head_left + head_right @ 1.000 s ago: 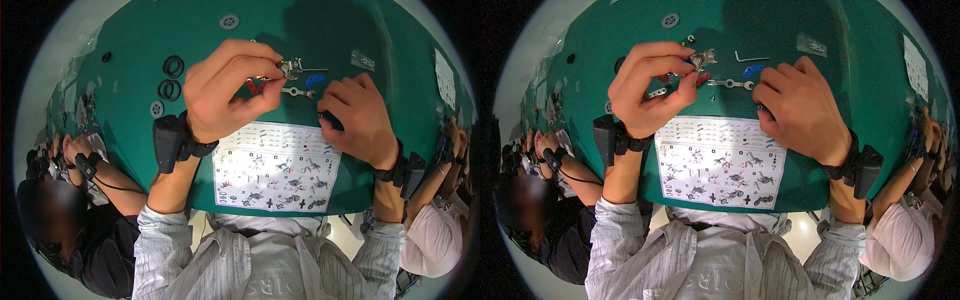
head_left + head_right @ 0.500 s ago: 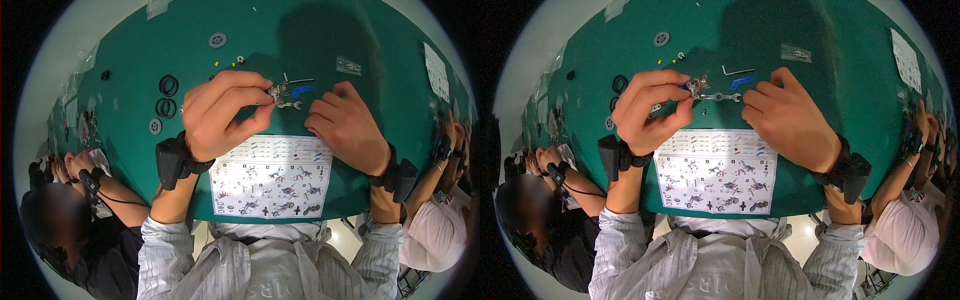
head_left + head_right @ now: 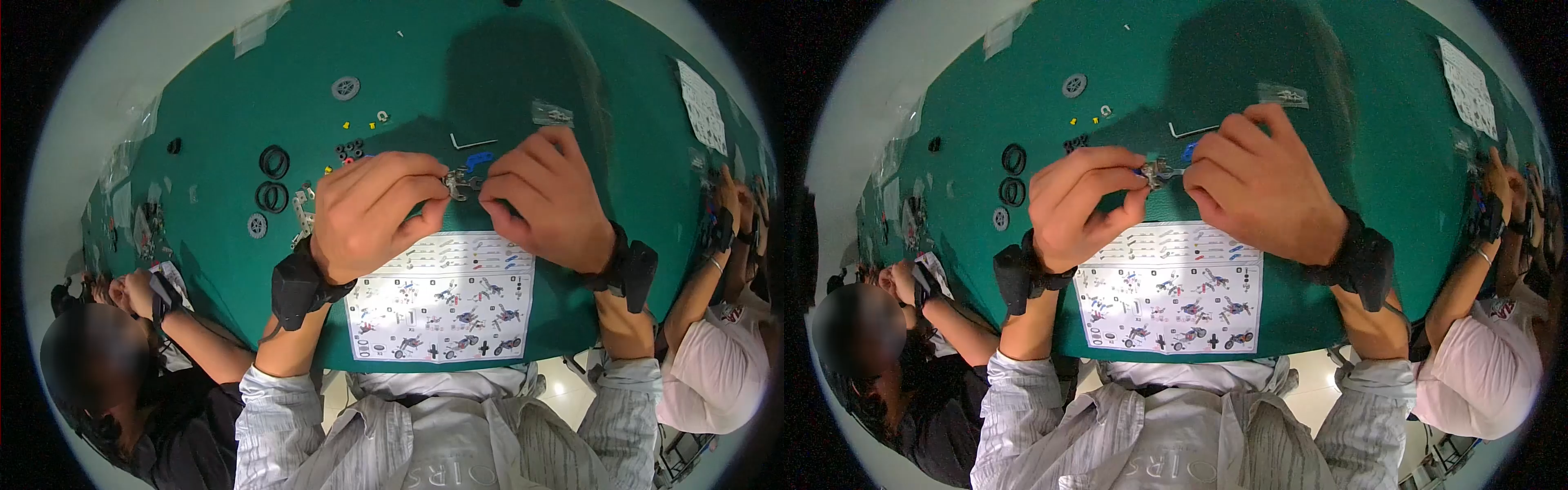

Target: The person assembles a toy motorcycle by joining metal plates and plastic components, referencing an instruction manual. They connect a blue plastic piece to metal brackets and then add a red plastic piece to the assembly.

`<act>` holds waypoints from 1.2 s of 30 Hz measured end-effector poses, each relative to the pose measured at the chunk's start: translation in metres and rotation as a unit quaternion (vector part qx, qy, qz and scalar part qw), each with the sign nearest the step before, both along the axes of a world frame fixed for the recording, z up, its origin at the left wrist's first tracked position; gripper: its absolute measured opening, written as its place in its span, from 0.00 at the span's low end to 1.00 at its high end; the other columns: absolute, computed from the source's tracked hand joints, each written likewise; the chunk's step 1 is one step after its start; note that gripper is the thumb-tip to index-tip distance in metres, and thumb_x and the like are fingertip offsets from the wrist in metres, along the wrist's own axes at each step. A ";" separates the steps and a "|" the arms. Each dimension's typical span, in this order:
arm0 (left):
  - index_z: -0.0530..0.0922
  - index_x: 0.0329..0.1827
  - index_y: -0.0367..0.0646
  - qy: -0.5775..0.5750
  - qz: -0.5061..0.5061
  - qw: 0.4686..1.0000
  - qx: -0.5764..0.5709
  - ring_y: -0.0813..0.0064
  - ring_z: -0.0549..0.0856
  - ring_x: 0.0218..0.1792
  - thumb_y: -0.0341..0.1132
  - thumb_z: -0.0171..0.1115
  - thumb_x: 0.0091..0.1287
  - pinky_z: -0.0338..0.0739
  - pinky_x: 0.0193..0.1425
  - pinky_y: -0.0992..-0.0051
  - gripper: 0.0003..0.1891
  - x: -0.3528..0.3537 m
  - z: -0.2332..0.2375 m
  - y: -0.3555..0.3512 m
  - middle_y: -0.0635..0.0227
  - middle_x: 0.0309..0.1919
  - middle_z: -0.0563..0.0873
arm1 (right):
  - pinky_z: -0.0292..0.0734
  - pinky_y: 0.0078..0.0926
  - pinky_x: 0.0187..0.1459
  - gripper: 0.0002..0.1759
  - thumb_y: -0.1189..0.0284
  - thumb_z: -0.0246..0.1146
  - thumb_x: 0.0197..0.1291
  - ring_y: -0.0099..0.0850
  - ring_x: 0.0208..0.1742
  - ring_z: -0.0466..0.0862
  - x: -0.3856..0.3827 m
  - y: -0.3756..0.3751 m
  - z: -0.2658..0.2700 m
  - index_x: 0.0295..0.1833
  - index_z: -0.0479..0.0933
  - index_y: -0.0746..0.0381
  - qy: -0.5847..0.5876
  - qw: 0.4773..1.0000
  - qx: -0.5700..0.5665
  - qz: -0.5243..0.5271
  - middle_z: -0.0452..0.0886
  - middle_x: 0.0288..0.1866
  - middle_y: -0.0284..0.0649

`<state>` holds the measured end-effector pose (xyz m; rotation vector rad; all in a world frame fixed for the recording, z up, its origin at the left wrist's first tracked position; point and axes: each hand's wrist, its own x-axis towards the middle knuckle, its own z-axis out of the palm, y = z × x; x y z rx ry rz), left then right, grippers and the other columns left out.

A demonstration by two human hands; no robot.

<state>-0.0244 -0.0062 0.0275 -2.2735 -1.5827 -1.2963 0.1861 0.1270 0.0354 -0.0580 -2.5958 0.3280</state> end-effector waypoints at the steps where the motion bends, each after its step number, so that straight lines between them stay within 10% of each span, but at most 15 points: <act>1: 0.83 0.36 0.43 0.003 -0.002 1.000 -0.004 0.68 0.90 0.34 0.23 0.78 0.48 0.83 0.33 0.73 0.14 0.001 0.000 0.000 0.68 0.40 0.89 | 0.72 0.39 0.53 0.13 0.74 0.75 0.47 0.36 0.45 0.80 -0.001 0.000 0.000 0.39 0.81 0.58 0.028 0.999 -0.019 -0.008 0.81 0.41 0.35; 36: 0.86 0.39 0.39 -0.102 -0.063 0.992 -0.045 0.65 0.92 0.39 0.23 0.81 0.53 0.88 0.43 0.70 0.13 0.017 -0.001 -0.007 0.60 0.41 0.91 | 0.74 0.35 0.43 0.19 0.80 0.78 0.42 0.37 0.40 0.84 -0.001 -0.003 0.004 0.43 0.85 0.58 0.079 0.978 -0.184 0.057 0.84 0.39 0.36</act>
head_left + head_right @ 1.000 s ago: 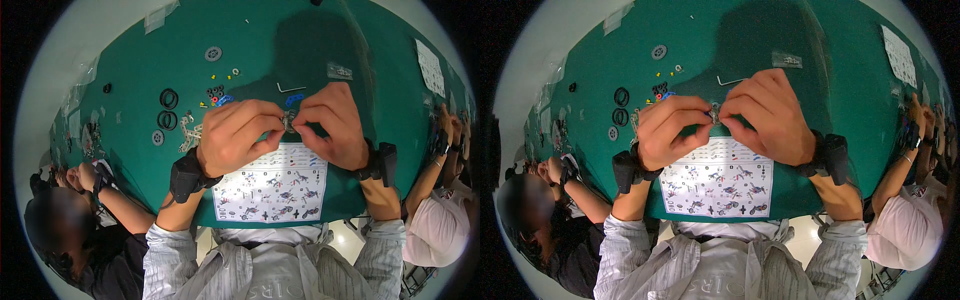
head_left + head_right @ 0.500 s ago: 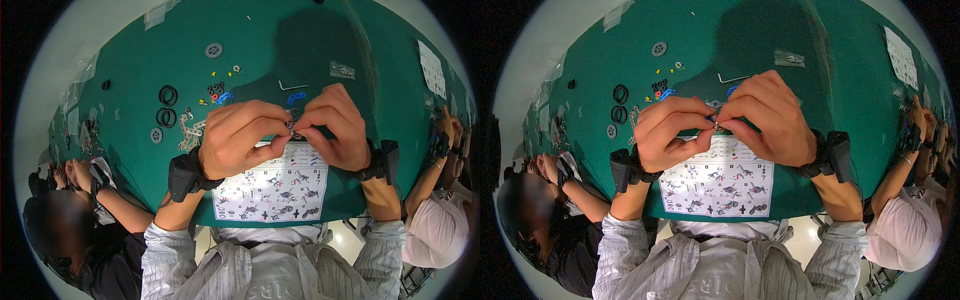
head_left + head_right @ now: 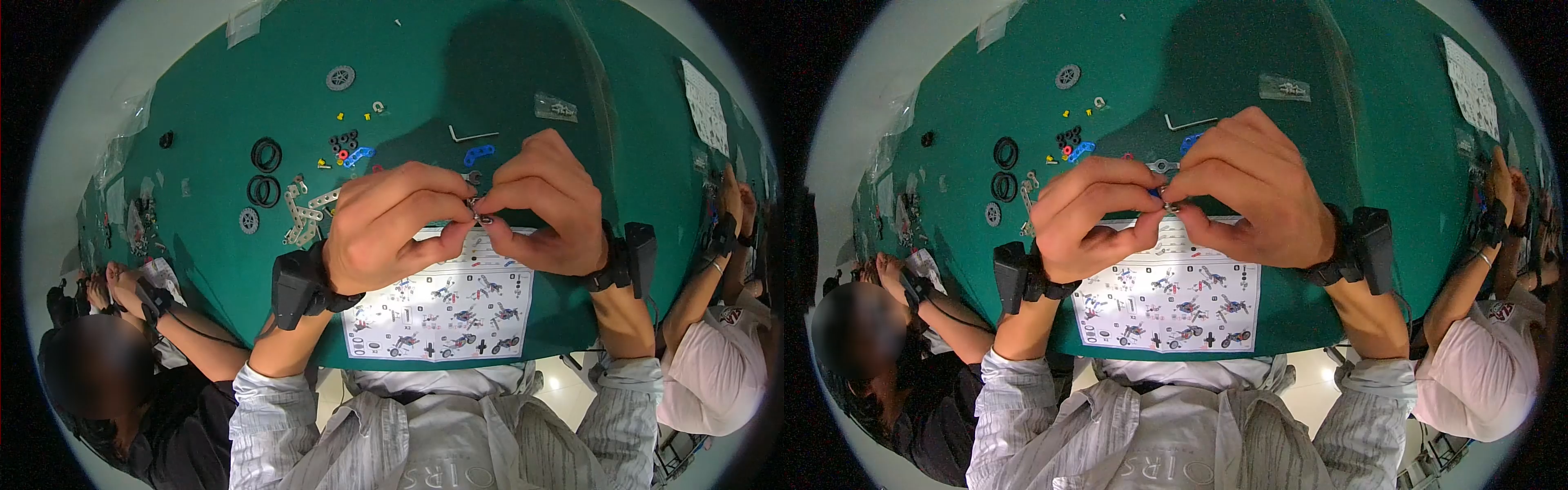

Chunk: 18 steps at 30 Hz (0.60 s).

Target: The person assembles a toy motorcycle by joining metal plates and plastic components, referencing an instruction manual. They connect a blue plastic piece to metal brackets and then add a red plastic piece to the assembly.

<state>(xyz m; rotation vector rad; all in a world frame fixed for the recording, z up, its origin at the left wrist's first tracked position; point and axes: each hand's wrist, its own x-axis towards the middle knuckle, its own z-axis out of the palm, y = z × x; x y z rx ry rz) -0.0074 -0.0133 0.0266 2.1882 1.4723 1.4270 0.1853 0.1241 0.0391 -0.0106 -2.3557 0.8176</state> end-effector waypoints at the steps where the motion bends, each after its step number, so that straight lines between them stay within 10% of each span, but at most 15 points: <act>1: 0.86 0.39 0.39 0.006 0.001 1.000 0.010 0.65 0.92 0.39 0.23 0.81 0.53 0.88 0.42 0.70 0.13 -0.001 0.001 0.001 0.60 0.41 0.91 | 0.74 0.35 0.43 0.19 0.80 0.78 0.42 0.37 0.40 0.84 0.000 -0.001 -0.001 0.43 0.85 0.57 0.002 1.000 0.003 -0.006 0.84 0.39 0.36; 18: 0.88 0.43 0.34 0.175 0.039 0.970 0.161 0.63 0.89 0.39 0.29 0.68 0.45 0.79 0.36 0.73 0.19 -0.001 -0.003 -0.004 0.56 0.46 0.90 | 0.76 0.34 0.38 0.18 0.81 0.77 0.44 0.37 0.36 0.84 0.000 0.000 -0.005 0.44 0.87 0.59 0.030 0.999 -0.012 0.003 0.86 0.40 0.37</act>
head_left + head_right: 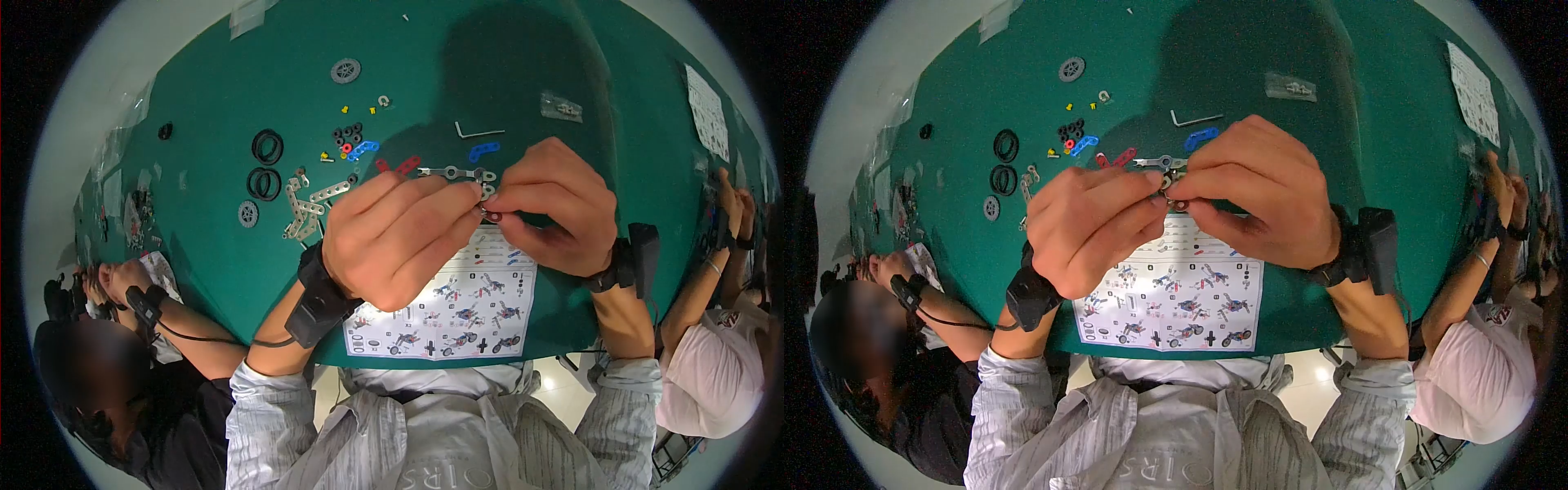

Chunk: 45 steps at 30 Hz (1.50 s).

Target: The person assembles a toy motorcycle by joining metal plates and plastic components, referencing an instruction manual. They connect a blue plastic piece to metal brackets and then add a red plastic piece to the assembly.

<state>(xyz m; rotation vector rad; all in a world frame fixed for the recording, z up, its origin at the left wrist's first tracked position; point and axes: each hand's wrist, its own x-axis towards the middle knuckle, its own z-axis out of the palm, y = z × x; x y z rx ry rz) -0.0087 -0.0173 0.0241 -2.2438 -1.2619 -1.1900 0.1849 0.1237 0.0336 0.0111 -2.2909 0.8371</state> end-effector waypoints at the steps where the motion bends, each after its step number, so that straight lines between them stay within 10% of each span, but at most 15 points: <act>1: 0.88 0.42 0.34 0.002 0.002 1.000 0.004 0.64 0.89 0.39 0.29 0.67 0.44 0.79 0.36 0.73 0.19 0.000 0.000 0.000 0.56 0.46 0.90 | 0.76 0.34 0.37 0.18 0.81 0.77 0.44 0.37 0.36 0.84 0.000 0.000 -0.001 0.44 0.87 0.59 -0.001 1.000 0.000 0.002 0.86 0.41 0.38; 26: 0.84 0.49 0.39 -0.318 -0.017 0.913 -0.255 0.66 0.91 0.43 0.20 0.76 0.57 0.86 0.43 0.72 0.17 0.015 0.001 0.005 0.61 0.45 0.89 | 0.82 0.32 0.39 0.17 0.83 0.76 0.41 0.40 0.40 0.86 0.000 -0.002 -0.006 0.40 0.82 0.62 -0.039 0.995 -0.075 -0.047 0.83 0.41 0.42; 45: 0.89 0.48 0.37 -0.254 0.027 0.941 -0.220 0.67 0.91 0.37 0.24 0.81 0.56 0.85 0.39 0.72 0.16 0.011 0.002 0.004 0.59 0.40 0.92 | 0.83 0.29 0.38 0.18 0.81 0.78 0.43 0.37 0.39 0.88 0.001 -0.001 -0.001 0.43 0.85 0.60 -0.018 0.998 -0.028 -0.051 0.86 0.42 0.40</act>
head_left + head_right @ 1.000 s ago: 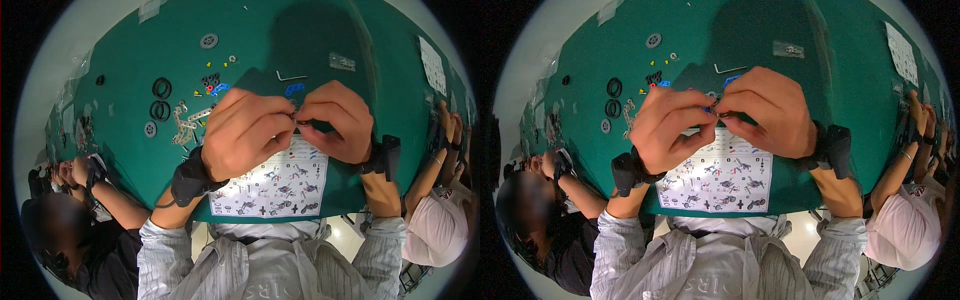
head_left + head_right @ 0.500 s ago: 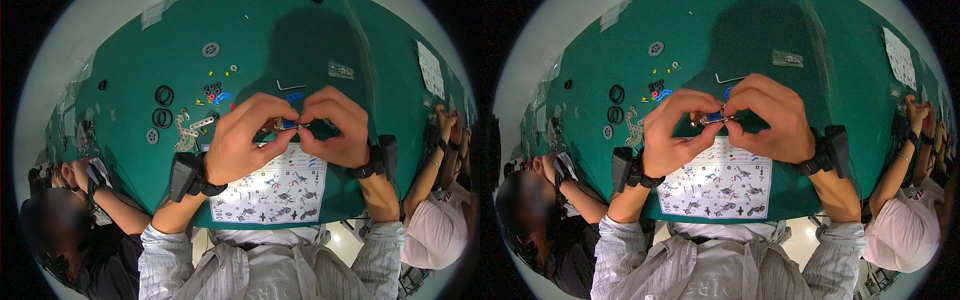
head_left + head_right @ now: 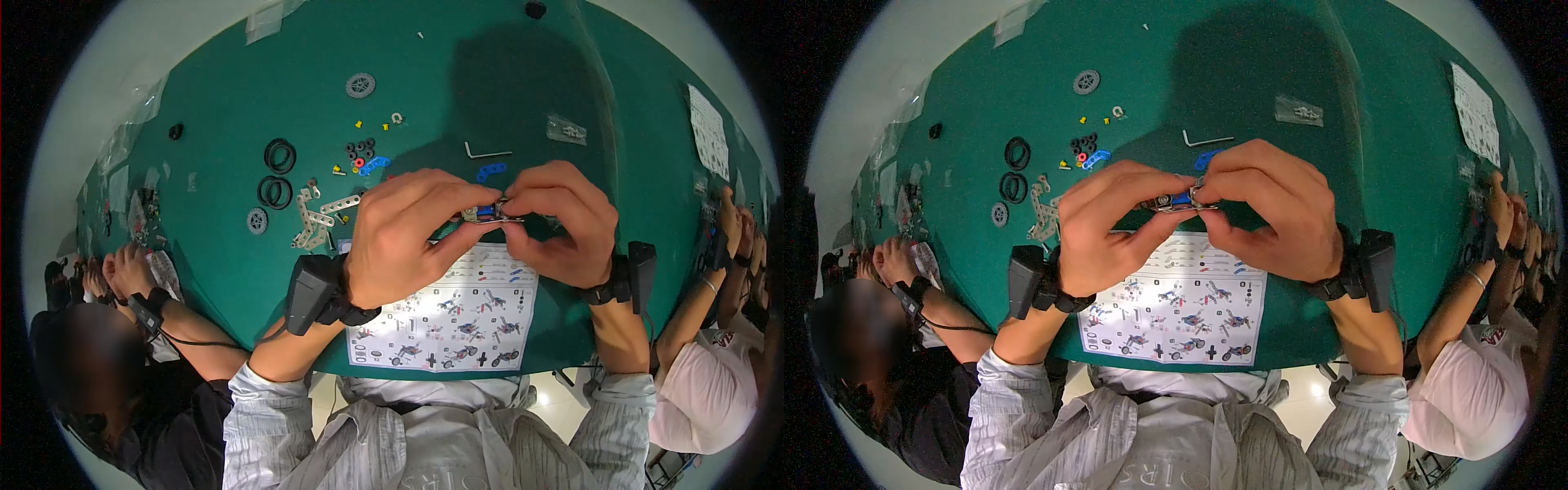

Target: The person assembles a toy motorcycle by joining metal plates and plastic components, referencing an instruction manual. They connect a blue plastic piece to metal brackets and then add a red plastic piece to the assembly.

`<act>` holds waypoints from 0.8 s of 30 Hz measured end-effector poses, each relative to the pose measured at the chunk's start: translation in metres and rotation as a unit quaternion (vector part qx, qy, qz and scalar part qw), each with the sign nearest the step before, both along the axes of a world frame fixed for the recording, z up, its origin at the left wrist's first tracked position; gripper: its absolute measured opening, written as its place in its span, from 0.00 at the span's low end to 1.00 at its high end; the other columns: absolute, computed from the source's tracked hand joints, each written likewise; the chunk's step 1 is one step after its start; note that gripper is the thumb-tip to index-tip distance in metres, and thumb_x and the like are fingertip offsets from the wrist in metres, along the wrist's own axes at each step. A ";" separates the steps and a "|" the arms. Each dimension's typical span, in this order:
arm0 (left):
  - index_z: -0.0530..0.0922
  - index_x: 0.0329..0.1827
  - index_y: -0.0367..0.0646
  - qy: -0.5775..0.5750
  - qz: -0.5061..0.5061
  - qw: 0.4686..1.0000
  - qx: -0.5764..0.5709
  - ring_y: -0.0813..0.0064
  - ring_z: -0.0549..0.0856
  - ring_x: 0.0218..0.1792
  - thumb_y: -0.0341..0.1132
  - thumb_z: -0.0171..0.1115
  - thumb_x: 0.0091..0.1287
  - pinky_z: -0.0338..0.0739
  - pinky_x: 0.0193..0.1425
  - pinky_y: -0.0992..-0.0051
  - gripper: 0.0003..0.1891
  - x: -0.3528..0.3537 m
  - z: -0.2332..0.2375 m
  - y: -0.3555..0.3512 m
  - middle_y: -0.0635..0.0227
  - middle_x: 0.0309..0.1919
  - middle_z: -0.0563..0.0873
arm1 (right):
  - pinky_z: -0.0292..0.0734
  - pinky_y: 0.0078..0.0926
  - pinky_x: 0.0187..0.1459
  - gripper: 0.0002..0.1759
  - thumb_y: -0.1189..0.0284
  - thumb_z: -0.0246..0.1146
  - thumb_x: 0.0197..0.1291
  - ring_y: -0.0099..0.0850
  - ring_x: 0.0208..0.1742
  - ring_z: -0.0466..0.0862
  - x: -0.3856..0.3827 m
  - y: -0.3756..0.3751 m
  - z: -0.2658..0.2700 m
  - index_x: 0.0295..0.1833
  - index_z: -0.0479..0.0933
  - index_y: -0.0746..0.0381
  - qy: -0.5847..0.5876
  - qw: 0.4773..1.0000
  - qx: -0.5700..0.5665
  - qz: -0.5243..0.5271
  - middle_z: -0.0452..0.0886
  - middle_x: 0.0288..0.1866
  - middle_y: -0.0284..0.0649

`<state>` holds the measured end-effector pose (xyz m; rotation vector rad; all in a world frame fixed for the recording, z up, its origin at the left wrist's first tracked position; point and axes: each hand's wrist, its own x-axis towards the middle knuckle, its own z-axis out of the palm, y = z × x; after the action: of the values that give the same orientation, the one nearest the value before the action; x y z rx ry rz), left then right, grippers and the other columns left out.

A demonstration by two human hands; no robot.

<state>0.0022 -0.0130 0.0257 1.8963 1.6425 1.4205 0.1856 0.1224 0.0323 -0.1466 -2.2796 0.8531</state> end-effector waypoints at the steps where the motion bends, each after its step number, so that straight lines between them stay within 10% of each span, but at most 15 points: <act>1: 0.89 0.48 0.37 -0.004 0.003 1.000 -0.001 0.67 0.91 0.37 0.25 0.81 0.56 0.85 0.39 0.72 0.16 0.001 0.000 0.000 0.59 0.40 0.92 | 0.83 0.29 0.38 0.18 0.81 0.78 0.43 0.37 0.39 0.88 0.000 0.000 0.000 0.43 0.85 0.60 0.000 1.000 0.003 0.002 0.86 0.42 0.41; 24: 0.82 0.45 0.40 0.147 -0.026 0.989 -0.021 0.58 0.81 0.32 0.41 0.75 0.59 0.71 0.39 0.64 0.17 0.002 0.002 -0.001 0.62 0.35 0.83 | 0.80 0.28 0.30 0.18 0.81 0.78 0.44 0.35 0.32 0.87 0.001 -0.007 -0.001 0.43 0.84 0.63 0.054 0.997 0.055 0.029 0.85 0.39 0.41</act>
<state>0.0045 -0.0144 0.0276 2.1910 1.7166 1.1195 0.1870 0.1151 0.0316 0.0147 -2.2315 0.7448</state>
